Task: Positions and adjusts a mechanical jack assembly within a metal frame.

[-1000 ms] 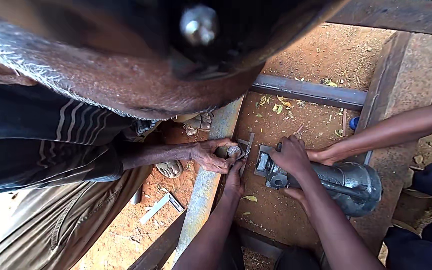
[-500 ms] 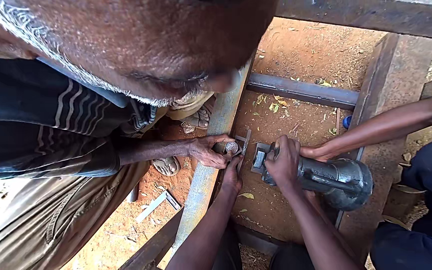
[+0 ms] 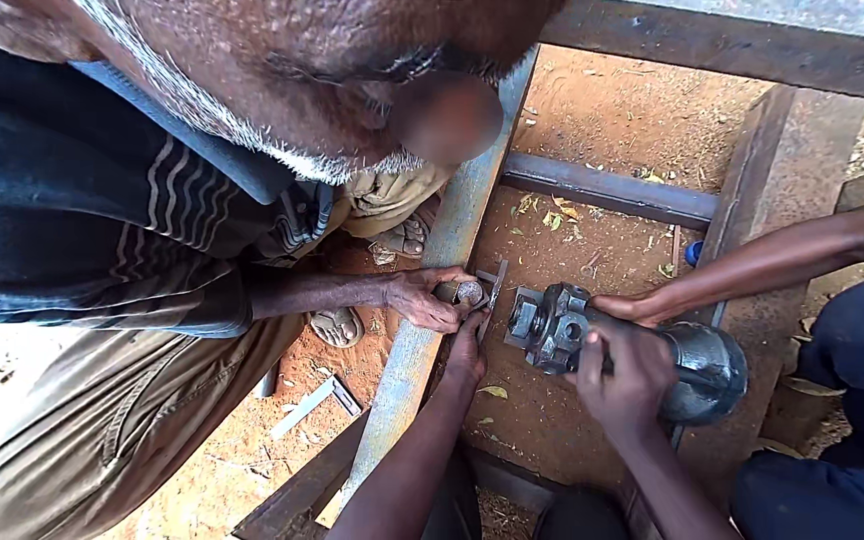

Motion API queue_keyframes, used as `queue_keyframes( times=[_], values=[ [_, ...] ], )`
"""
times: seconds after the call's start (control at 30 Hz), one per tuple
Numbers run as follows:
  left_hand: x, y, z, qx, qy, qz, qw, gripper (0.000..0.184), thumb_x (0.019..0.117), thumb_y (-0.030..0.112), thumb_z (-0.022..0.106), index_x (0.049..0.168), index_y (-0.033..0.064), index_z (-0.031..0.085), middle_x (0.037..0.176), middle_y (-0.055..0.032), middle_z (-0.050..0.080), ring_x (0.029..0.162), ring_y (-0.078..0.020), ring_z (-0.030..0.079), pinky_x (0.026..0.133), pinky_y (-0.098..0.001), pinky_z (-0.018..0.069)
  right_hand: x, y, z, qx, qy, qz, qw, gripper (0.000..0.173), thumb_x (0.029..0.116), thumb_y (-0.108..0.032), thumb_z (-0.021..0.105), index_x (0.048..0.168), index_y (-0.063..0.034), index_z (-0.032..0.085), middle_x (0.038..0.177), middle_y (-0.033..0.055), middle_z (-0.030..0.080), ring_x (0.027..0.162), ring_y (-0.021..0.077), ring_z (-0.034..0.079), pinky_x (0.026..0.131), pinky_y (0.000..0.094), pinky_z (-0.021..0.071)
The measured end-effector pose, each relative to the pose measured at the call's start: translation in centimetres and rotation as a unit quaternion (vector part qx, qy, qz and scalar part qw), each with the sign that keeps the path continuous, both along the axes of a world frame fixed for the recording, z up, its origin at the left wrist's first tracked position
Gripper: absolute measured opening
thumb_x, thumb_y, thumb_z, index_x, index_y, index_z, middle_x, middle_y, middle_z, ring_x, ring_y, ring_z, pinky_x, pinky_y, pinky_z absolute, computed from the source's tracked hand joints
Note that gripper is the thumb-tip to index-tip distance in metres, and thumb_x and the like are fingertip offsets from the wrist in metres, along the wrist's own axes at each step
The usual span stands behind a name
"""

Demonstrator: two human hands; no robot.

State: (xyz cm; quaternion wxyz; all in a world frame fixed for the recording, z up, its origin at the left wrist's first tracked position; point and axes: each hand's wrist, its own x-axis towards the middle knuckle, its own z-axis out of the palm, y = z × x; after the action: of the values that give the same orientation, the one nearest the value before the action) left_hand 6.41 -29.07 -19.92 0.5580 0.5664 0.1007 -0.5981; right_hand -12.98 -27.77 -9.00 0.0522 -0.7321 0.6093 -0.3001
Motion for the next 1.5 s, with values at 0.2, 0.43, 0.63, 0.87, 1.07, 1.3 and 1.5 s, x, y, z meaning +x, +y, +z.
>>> queue_keyframes(
  times=[0.2,0.43,0.63,0.87,1.07,1.3,1.5],
  values=[
    [0.0,0.1,-0.1,0.003,0.0,0.014,1.0,0.048,0.0888,0.001,0.072,0.134,0.0042,0.055,0.129,-0.0114,0.062,0.116,-0.0234,0.061,0.1,-0.0399,0.0527,-0.2,-7.9,-3.0,0.335,-0.066,-0.024,0.94,0.046,0.1054,-0.048,0.047,0.11,-0.0082,0.07,0.109,0.0161,0.068,0.103,0.0346,0.066,0.085,0.061,0.0528],
    [0.1,0.0,-0.5,-0.006,0.008,0.008,1.0,0.052,0.0899,0.001,0.07,0.139,0.0055,0.053,0.134,-0.0119,0.06,0.119,-0.0244,0.061,0.102,-0.0405,0.0521,2.2,-7.4,-4.6,0.265,0.052,-0.064,0.961,0.037,0.1005,-0.03,0.05,0.106,0.0008,0.07,0.111,0.0228,0.065,0.109,0.0421,0.063,0.091,0.0605,0.0494],
    [-0.1,-0.3,0.2,0.01,-0.01,-0.008,1.0,0.046,0.0915,0.006,0.07,0.135,0.0079,0.056,0.131,-0.0099,0.061,0.118,-0.0218,0.059,0.101,-0.0409,0.0502,2.7,-7.2,-4.2,0.26,0.083,-0.059,0.96,0.042,0.0993,-0.039,0.053,0.111,0.0002,0.059,0.103,0.022,0.069,0.107,0.0416,0.064,0.088,0.058,0.0465],
    [-0.1,-0.1,0.5,0.022,-0.013,-0.022,0.999,0.042,0.0898,0.009,0.072,0.13,0.0088,0.059,0.128,-0.0083,0.062,0.117,-0.0212,0.058,0.103,-0.0429,0.0477,2.7,-6.9,-5.4,0.253,0.088,-0.081,0.96,0.044,0.0985,-0.041,0.049,0.098,-0.0035,0.071,0.116,0.0159,0.068,0.117,0.0368,0.06,0.094,0.0586,0.0443],
    [-0.4,-0.2,0.8,0.025,0.003,0.007,1.0,0.044,0.0879,0.011,0.077,0.129,0.0101,0.061,0.131,-0.008,0.061,0.121,-0.0231,0.057,0.106,-0.0444,0.0463,3.9,-2.4,-7.4,0.118,0.088,-0.124,0.981,0.044,0.1015,-0.04,0.048,0.111,-0.0036,0.07,0.138,0.0142,0.061,0.126,0.0379,0.056,0.099,0.0592,0.0429],
    [-0.2,-0.5,0.4,0.038,0.0,0.01,0.999,0.04,0.0919,0.007,0.071,0.13,0.0065,0.058,0.13,-0.0127,0.06,0.119,-0.0265,0.057,0.103,-0.046,0.0474,2.9,5.5,-6.9,0.057,0.193,-0.048,0.978,0.049,0.1049,-0.047,0.044,0.128,-0.0108,0.068,0.145,0.0089,0.062,0.127,0.0297,0.06,0.093,0.0535,0.0435],
    [-0.6,-0.4,0.1,0.052,0.003,0.008,0.999,0.036,0.0935,0.009,0.069,0.128,0.0069,0.059,0.127,-0.0128,0.061,0.114,-0.0263,0.058,0.099,-0.0451,0.0482,-0.6,-0.1,-4.1,0.132,0.023,0.026,0.991,0.043,0.1005,-0.043,0.055,0.122,-0.0095,0.071,0.13,0.0127,0.066,0.126,0.034,0.06,0.105,0.0582,0.0458]
  ],
)
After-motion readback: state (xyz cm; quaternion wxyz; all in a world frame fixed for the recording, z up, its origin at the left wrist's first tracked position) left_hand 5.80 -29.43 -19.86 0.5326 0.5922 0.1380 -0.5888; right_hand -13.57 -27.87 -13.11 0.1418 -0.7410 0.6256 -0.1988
